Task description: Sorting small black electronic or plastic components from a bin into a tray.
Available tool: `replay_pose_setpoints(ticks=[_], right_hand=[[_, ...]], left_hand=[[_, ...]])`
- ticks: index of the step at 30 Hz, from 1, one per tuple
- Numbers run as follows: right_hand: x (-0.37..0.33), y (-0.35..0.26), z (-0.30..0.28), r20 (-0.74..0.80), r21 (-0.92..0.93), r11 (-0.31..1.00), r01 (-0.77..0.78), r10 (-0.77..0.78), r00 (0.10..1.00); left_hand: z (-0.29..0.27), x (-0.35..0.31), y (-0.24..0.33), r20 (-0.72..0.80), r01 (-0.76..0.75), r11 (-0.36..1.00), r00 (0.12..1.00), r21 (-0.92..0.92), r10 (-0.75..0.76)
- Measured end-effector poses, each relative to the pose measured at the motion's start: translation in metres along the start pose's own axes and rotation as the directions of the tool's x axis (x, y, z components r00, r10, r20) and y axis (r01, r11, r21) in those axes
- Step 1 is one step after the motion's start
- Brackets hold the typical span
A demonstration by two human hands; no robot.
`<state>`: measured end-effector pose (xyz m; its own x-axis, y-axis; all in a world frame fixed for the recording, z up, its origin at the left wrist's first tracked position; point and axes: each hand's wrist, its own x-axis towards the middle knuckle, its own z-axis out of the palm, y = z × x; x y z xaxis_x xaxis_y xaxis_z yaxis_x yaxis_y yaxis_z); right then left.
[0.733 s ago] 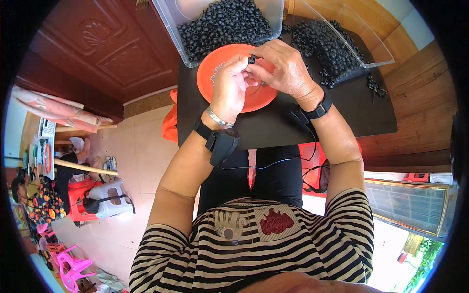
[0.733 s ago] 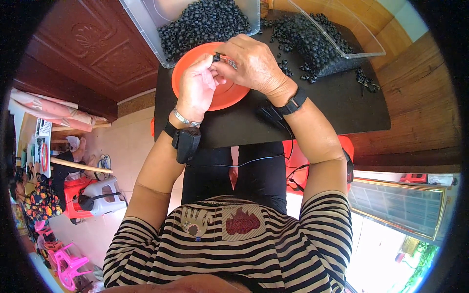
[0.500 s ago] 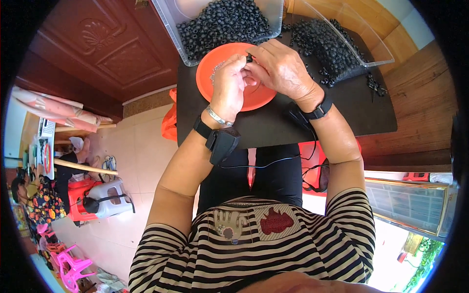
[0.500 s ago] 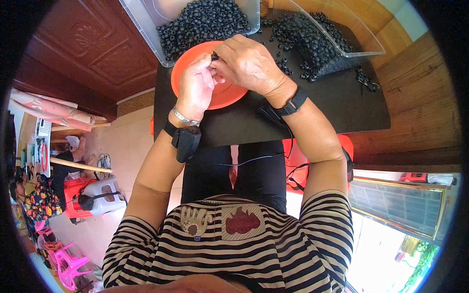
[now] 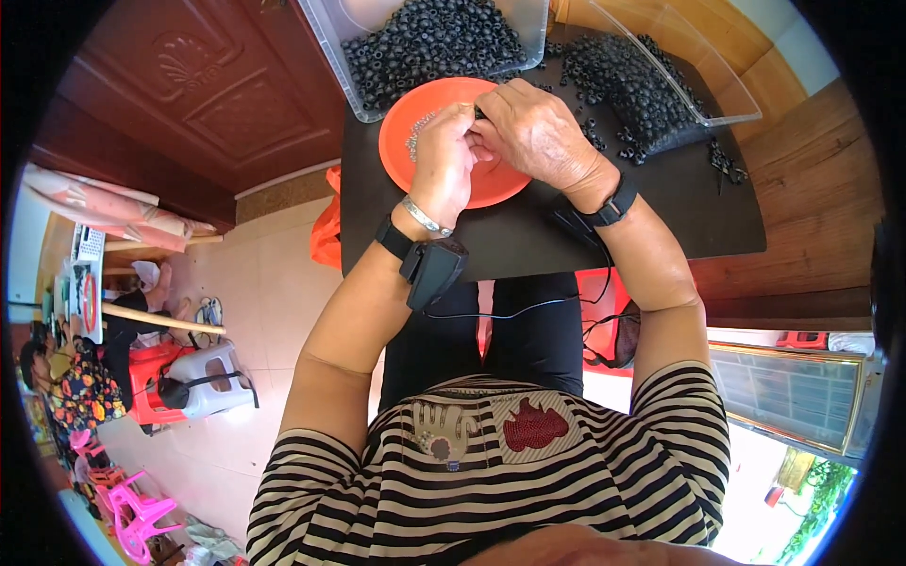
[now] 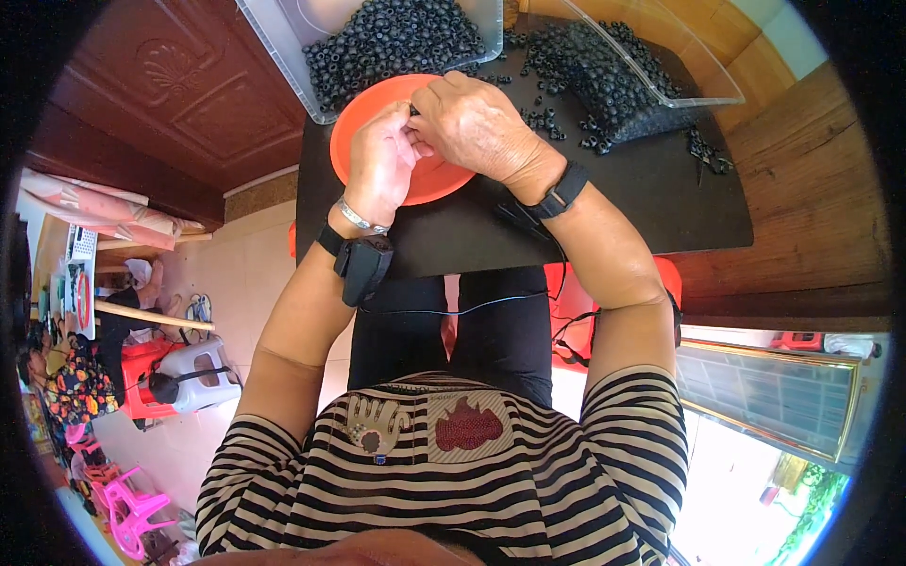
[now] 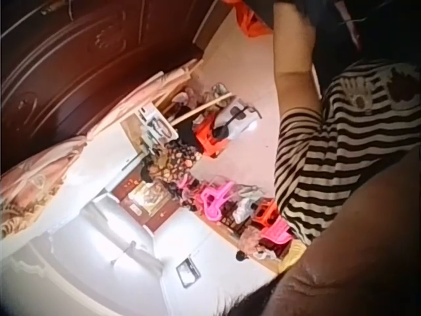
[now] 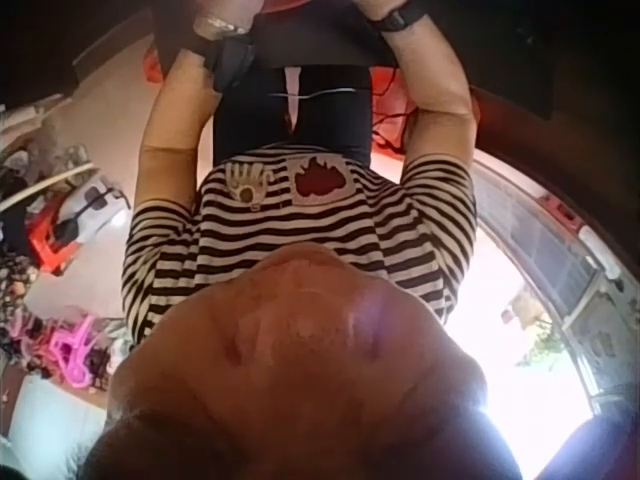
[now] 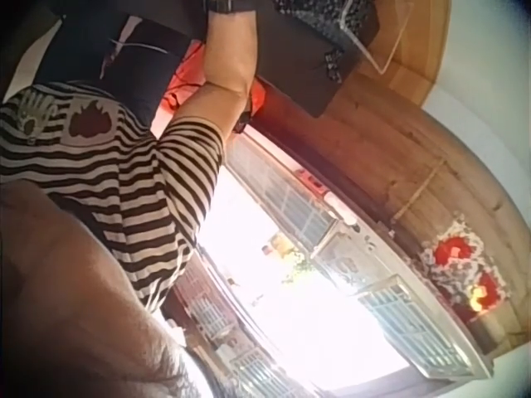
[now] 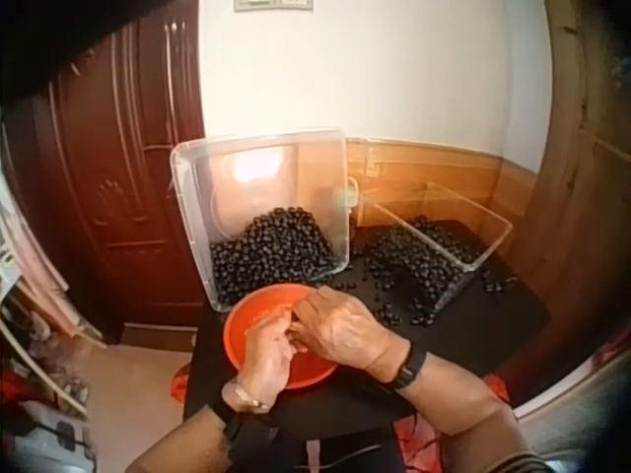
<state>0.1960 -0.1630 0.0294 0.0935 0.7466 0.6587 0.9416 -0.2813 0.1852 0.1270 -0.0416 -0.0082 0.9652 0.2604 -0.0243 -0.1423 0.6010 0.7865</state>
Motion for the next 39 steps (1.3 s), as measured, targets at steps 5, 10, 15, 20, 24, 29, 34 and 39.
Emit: replay_pose_setpoints(ticks=[5, 10, 15, 20, 24, 29, 34, 39], right_hand=[[-0.001, -0.001, 0.006, 0.013, 0.001, 1.000, 0.009, -0.009, 1.000], [0.001, 0.000, 0.002, -0.017, -0.021, 0.999, 0.026, -0.026, 1.000], [0.003, 0.009, -0.006, -0.089, -0.002, 0.999, -0.054, 0.053, 0.995], [0.001, 0.051, -0.042, -0.463, -0.155, 0.945, -0.288, 0.188, 0.866], [0.001, 0.065, -0.075, -0.576, -0.321, 0.726, -0.608, 0.360, 0.734], [0.007, 0.060, -0.074, -0.605, -0.335, 0.762, -0.554, 0.277, 0.747], [-0.018, 0.076, -0.031, -0.069, -0.115, 0.866, -0.488, 0.483, 0.873], [-0.039, 0.095, -0.018, 0.364, -0.307, 0.753, -0.583, 0.658, 0.659]], left_hand=[[-0.001, 0.001, -0.003, -0.034, 0.023, 1.000, 0.999, -0.001, -0.023], [0.000, 0.004, -0.001, -0.003, 0.030, 0.999, 1.000, -0.030, -0.030], [-0.002, 0.002, 0.000, 0.033, 0.055, 0.998, 0.998, -0.036, -0.054], [-0.004, 0.002, 0.002, 0.006, 0.086, 0.996, 0.996, 0.005, -0.086], [-0.001, 0.001, 0.002, 0.020, 0.097, 0.995, 0.995, 0.018, -0.097], [0.000, -0.001, 0.005, 0.012, 0.099, 0.995, 0.995, 0.031, -0.100], [0.001, 0.000, 0.004, 0.018, 0.105, 0.994, 0.994, 0.040, -0.106], [-0.002, 0.000, 0.006, 0.041, 0.106, 0.993, 0.993, 0.059, -0.109]])
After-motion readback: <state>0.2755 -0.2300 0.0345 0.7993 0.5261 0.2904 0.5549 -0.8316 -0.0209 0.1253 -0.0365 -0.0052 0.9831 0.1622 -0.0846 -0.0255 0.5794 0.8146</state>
